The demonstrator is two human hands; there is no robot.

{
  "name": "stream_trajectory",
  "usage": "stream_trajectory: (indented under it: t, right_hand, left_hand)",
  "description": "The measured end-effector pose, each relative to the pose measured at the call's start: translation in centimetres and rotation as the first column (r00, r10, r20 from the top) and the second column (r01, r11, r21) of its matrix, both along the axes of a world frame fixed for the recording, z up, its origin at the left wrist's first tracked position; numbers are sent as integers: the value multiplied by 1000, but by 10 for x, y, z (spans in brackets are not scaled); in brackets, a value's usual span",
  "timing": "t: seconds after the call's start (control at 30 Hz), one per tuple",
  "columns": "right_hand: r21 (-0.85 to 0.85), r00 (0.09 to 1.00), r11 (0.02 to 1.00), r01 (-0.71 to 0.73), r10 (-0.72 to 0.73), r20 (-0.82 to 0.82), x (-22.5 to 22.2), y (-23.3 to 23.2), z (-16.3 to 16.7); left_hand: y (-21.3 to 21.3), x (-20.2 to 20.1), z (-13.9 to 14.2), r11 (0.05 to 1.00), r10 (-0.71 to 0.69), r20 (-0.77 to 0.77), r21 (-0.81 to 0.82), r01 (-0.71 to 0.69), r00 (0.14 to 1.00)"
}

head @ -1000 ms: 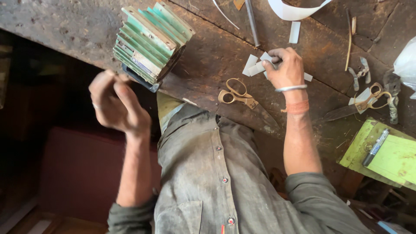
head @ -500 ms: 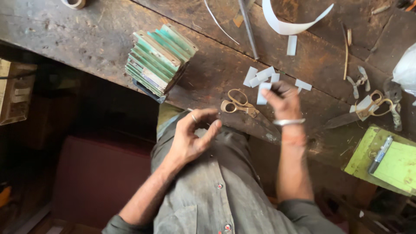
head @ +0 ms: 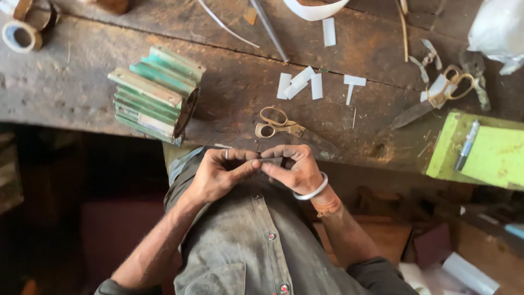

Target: The person sits at a workbench and cuts small white paper pieces with scissors, folding and trimming them by hand, and handles a green ribbed metal object, producing white cutout letters on the bench.

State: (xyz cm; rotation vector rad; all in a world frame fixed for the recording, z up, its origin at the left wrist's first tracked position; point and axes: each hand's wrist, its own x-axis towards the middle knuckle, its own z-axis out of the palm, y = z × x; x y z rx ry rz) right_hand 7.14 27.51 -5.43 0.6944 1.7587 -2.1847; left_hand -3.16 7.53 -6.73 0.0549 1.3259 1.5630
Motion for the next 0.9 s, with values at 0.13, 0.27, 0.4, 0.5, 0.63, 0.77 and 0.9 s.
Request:
stream_trajectory:
  t: [0.13,0.27,0.4,0.5,0.63,0.77,0.9]
  right_hand:
    - [-41,995,997,66,-69,-76,-2,-5,8]
    - [-46,974,974,221,-222,-38,0,-20,30]
    - [28,944,945,325,-323,-65,8,-43,54]
    - [193,944,924,329,-320,-78,20,-53,66]
    - [289,918,874,391,-349,-188,39,-74,67]
    - [256,874,856,449,-361,-325,56,-89,60]
    - [80,833,881,466,-407,-374,58,-88,44]
  left_hand:
    - [-4,-5,-7,997,1,148,83,-13,989]
    - [-5,-17,-7,961,-106,247,273,36,963]
    - [-5,-26,3,929,-198,177,347,127,964]
    - [-10,-24,21,916,-216,-26,341,212,976]
    - [-20,-16,50,939,-176,-267,245,243,948]
    - [-28,-10,70,942,-63,-595,231,246,801]
    - [-30,-6,79,944,17,-665,256,207,746]
